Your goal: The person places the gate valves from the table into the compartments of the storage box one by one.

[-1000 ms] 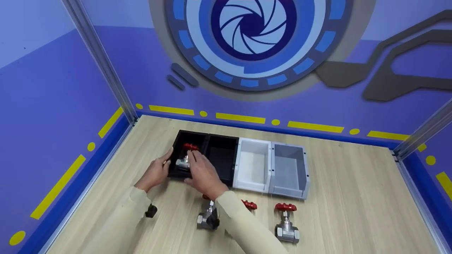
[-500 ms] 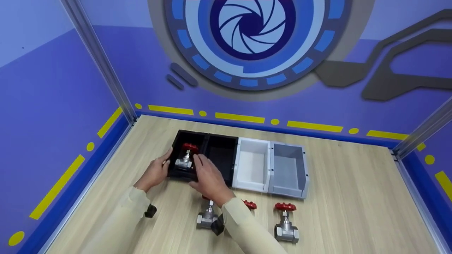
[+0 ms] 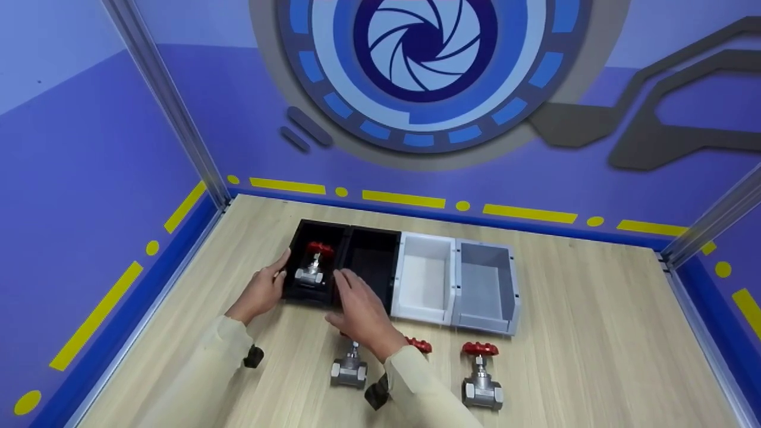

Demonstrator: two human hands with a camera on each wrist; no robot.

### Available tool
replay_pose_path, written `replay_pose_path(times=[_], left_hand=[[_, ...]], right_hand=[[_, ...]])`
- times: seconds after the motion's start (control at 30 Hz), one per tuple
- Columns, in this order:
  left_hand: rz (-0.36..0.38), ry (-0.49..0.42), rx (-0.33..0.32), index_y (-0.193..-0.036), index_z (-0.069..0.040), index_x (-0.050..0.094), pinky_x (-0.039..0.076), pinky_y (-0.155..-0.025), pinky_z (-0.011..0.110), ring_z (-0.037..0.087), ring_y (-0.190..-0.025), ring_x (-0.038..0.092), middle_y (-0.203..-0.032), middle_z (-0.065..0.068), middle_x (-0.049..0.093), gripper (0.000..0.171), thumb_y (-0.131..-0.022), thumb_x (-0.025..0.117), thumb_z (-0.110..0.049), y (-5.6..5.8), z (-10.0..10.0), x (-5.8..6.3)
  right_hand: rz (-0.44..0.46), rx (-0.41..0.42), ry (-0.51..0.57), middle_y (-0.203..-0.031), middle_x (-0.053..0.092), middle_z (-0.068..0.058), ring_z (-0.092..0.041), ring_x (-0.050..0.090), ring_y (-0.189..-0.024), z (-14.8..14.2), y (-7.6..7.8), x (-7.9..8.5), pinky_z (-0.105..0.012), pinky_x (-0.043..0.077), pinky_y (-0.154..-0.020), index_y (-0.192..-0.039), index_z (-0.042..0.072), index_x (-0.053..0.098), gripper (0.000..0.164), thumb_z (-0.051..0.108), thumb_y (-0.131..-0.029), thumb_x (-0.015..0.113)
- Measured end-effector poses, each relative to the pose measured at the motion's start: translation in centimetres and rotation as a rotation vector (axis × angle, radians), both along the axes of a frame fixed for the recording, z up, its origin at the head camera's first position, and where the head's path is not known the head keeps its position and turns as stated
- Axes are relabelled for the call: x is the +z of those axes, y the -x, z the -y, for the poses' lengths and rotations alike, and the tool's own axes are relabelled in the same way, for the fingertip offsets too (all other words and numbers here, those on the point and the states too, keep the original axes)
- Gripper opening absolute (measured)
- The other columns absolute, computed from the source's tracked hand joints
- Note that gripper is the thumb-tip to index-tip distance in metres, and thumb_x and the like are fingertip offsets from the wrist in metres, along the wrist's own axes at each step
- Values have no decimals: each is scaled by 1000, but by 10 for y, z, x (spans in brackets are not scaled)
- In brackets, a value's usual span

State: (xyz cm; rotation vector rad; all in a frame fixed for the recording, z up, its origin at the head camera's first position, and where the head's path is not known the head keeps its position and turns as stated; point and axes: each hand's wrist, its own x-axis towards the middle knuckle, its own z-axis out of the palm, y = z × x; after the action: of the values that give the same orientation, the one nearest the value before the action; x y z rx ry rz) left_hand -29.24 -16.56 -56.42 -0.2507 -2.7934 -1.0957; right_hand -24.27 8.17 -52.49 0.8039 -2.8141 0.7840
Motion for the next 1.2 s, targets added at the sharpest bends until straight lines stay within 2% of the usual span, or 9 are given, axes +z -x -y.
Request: replay_pose_path(times=[0.23,0.57,0.77,0.93,1.03,1.1,1.2], left_hand=[[-7,12,-17,-143,-8,31,48,-88,43,31,-109,57,-124,23,55,51,-94,45,-5,-2,0,2],[6,-9,-9,-143,-9,31,47,-90,44,31,-110,56,-125,23,54,52,-93,46,-4,-1,0,1],[9,-7,1,-143,-11,31,46,-91,44,31,-112,55,-126,22,53,51,-94,45,-7,-1,-1,0],[20,-19,-3,-143,-11,30,46,-92,44,30,-114,54,-130,20,51,51,-94,45,-7,-1,0,0],[22,-19,-2,-143,-12,30,47,-90,44,31,-112,55,-128,21,52,51,-94,44,-6,-2,0,0],[17,-9,-11,-143,-10,30,48,-86,44,32,-102,60,-122,24,56,51,-94,44,-6,-2,0,0],[22,-7,-14,-144,-10,29,49,-83,43,32,-93,62,-120,24,58,51,-95,43,-6,-3,0,1]], right_hand=[[-83,68,87,-135,46,-5,-22,52,-117,-8,-6,-10,-39,48,-88,-134,11,44,68,30,-76,73],[0,92,110,-138,42,0,-20,47,-122,-16,-18,-12,-39,46,-92,-136,11,42,67,33,-79,70],[-10,117,112,-136,45,1,-20,48,-121,-22,-24,-18,-39,47,-91,-136,21,41,64,40,-80,66],[34,115,77,-137,44,-1,-23,48,-121,-28,-28,-24,-39,46,-93,-137,24,39,68,44,-79,66],[56,124,62,-137,44,-6,-25,48,-121,-32,-31,-28,-41,46,-92,-138,22,39,70,43,-77,68],[54,130,49,-136,45,-7,-25,49,-120,-34,-33,-30,-42,46,-92,-137,20,40,73,45,-75,69],[42,126,24,-136,45,-4,-24,49,-120,-36,-35,-33,-42,46,-93,-137,18,40,78,50,-72,70]])
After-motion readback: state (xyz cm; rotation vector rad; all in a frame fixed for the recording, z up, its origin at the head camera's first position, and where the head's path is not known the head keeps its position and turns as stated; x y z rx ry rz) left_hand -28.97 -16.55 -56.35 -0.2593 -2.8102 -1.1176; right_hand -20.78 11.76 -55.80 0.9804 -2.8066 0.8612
